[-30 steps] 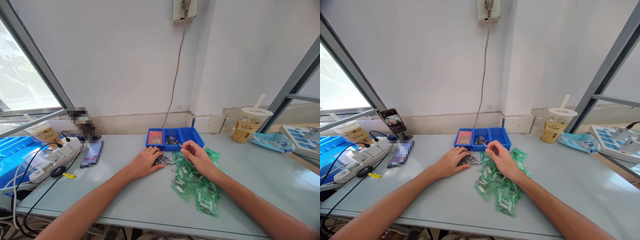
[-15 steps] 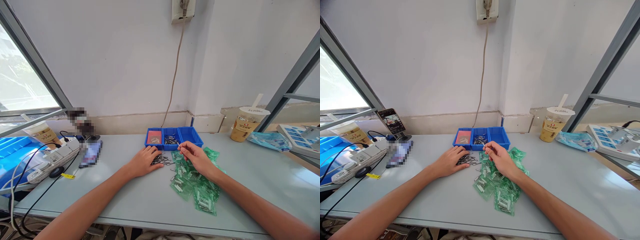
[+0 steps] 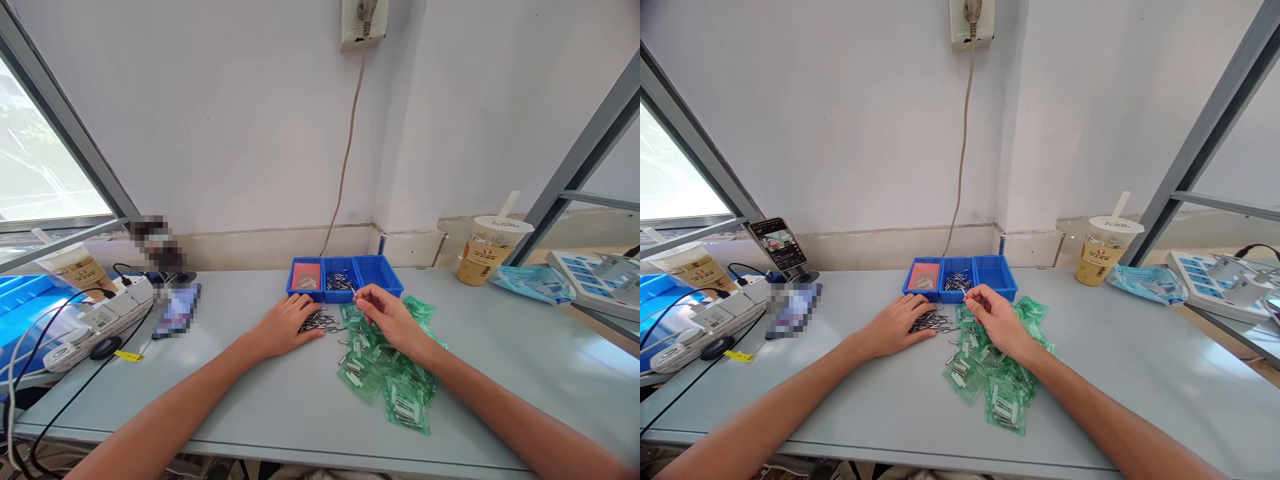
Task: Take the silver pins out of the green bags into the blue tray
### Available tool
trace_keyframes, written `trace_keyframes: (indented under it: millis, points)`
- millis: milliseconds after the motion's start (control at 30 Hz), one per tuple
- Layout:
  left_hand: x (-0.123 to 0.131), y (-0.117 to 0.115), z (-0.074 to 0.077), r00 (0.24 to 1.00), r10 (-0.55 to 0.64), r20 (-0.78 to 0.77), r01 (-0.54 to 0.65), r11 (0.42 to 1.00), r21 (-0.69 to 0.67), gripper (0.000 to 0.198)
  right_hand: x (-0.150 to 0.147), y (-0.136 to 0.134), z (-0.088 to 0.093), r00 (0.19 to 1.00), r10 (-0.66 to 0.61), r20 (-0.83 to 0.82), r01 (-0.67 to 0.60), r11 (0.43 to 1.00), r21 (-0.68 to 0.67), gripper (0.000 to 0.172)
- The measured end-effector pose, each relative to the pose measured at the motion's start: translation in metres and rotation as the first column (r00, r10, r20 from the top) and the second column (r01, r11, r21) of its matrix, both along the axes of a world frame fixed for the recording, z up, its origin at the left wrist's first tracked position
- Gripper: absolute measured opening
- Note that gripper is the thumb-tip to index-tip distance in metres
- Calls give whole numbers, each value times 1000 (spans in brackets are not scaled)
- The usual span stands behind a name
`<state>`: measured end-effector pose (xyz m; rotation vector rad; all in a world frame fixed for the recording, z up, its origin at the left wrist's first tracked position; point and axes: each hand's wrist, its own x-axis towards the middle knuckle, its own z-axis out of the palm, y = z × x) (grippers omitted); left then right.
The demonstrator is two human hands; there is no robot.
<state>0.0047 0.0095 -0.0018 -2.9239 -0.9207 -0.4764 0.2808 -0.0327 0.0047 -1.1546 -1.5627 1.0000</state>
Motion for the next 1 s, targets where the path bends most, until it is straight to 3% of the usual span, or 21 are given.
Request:
trace_keyframes:
  millis: [1000]
  points:
    - [-1, 1, -2, 1000, -14, 27, 14, 1000, 3, 48, -2, -1, 0, 1000, 17, -26, -17, 1000, -4, 34]
